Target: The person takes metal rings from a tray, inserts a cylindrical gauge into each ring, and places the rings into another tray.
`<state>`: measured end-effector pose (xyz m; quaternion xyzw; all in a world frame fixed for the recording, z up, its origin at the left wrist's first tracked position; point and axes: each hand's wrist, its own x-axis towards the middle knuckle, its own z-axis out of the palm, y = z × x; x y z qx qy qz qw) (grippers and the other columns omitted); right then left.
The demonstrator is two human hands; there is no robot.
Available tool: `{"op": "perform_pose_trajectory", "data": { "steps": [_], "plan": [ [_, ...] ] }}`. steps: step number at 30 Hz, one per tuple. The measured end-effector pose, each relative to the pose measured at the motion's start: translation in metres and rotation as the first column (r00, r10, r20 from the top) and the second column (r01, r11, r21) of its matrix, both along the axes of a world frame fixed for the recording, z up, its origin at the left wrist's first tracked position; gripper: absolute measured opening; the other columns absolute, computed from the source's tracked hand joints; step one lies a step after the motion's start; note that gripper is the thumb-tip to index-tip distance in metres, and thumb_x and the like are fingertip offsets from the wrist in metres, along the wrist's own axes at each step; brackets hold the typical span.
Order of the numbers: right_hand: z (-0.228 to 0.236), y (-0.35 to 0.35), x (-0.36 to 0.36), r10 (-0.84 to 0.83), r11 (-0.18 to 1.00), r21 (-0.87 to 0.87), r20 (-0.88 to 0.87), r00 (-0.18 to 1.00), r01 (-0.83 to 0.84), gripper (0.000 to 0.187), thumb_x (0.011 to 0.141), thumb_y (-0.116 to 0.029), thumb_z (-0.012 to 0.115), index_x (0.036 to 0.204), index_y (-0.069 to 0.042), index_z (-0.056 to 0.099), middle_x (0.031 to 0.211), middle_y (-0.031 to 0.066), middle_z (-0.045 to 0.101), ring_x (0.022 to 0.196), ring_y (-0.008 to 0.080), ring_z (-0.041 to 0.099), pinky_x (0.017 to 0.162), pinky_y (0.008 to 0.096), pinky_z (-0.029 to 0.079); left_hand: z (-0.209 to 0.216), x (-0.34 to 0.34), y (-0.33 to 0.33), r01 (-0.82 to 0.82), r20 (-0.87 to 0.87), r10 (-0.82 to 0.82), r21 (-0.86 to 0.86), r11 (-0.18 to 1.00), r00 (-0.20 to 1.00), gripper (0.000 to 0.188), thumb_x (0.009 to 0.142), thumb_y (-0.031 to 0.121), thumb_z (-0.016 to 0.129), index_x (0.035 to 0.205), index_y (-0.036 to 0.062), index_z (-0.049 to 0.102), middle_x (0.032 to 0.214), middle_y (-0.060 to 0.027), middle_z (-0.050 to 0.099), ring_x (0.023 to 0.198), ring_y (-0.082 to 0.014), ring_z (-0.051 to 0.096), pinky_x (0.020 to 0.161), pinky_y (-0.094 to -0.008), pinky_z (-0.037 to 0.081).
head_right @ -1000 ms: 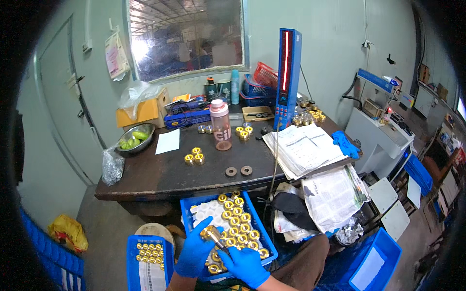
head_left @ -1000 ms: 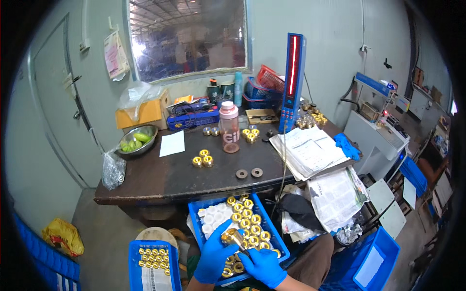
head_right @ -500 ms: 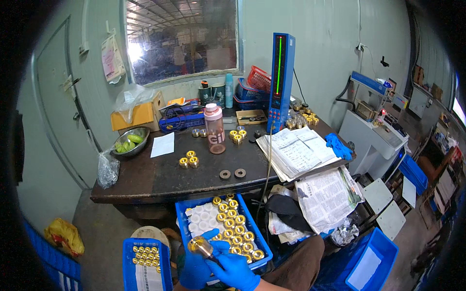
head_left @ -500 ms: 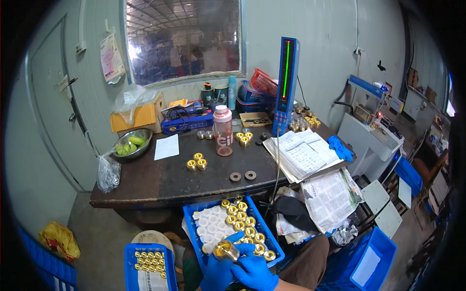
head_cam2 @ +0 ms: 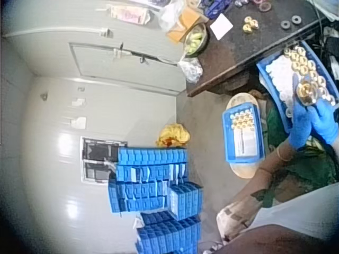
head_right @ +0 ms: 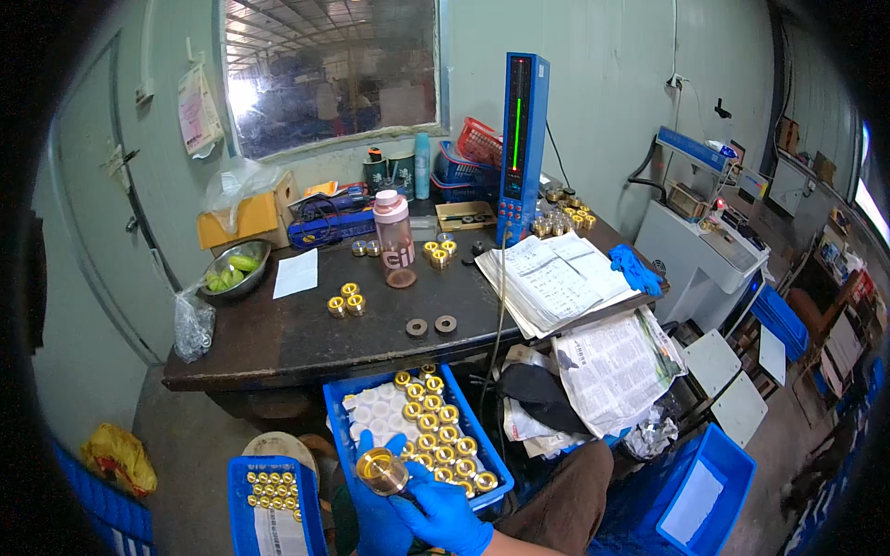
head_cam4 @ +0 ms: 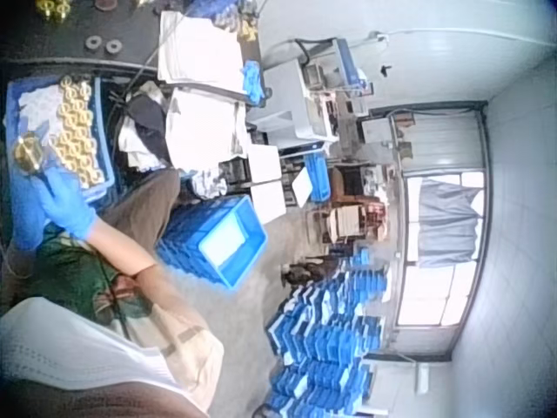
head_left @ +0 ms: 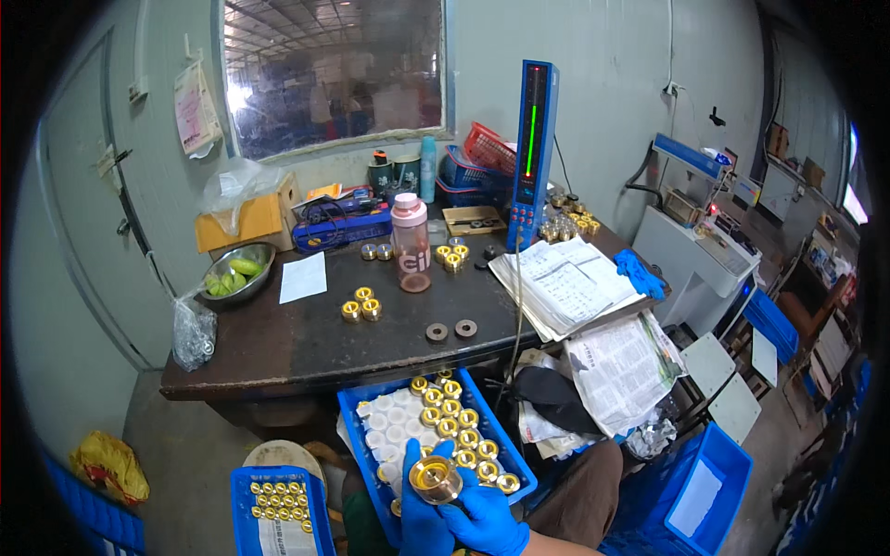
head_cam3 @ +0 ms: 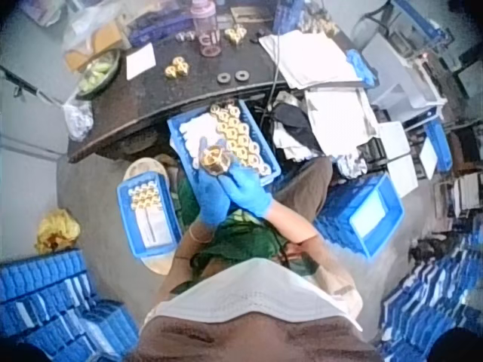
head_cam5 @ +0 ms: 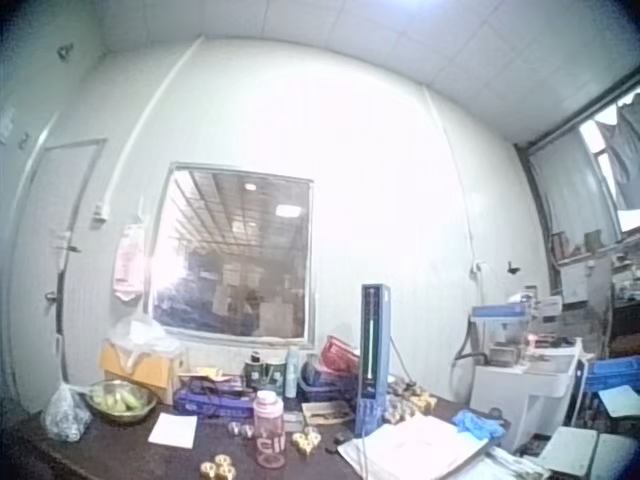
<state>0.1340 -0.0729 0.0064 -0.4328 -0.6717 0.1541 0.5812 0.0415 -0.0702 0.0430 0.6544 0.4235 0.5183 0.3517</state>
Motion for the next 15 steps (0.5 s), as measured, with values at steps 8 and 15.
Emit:
{"op": "perform_pose_trajectory", "data": {
  "steps": [8,15],
  "plan": [
    [-0.004,-0.001,-0.011,0.052,0.985,-0.166,0.042,0.998,-0.045,0.012,0.076,-0.013,0.057,0.071,-0.002,0.054,0.054,0.0155,0.049,0.045,0.0286,0.052,0.042,0.0362,0.039,-0.017,-0.009,-0.004,0.116,0.51,0.043,-0.275,0.954,0.859,0.049,0.084,0.013,0.042,0.127,-0.0046,0.027,0.111,-0.0156,0.046,0.1,-0.023,0.046,0.085,-0.0321,0.039],
    [-0.054,0.019,-0.02,0.464,0.864,-0.425,0.466,0.754,-0.269,0.02,0.081,-0.022,0.054,0.09,-0.004,0.056,0.059,0.0126,0.056,0.05,0.0302,0.056,0.047,0.035,0.045,-0.114,-0.071,0.028,0.044,0.678,0.273,-0.411,0.911,0.683,0.048,0.087,0.016,0.044,0.13,0.0081,0.023,0.118,-0.0127,0.042,0.098,-0.02,0.05,0.083,-0.0359,0.045]
  ]
}}
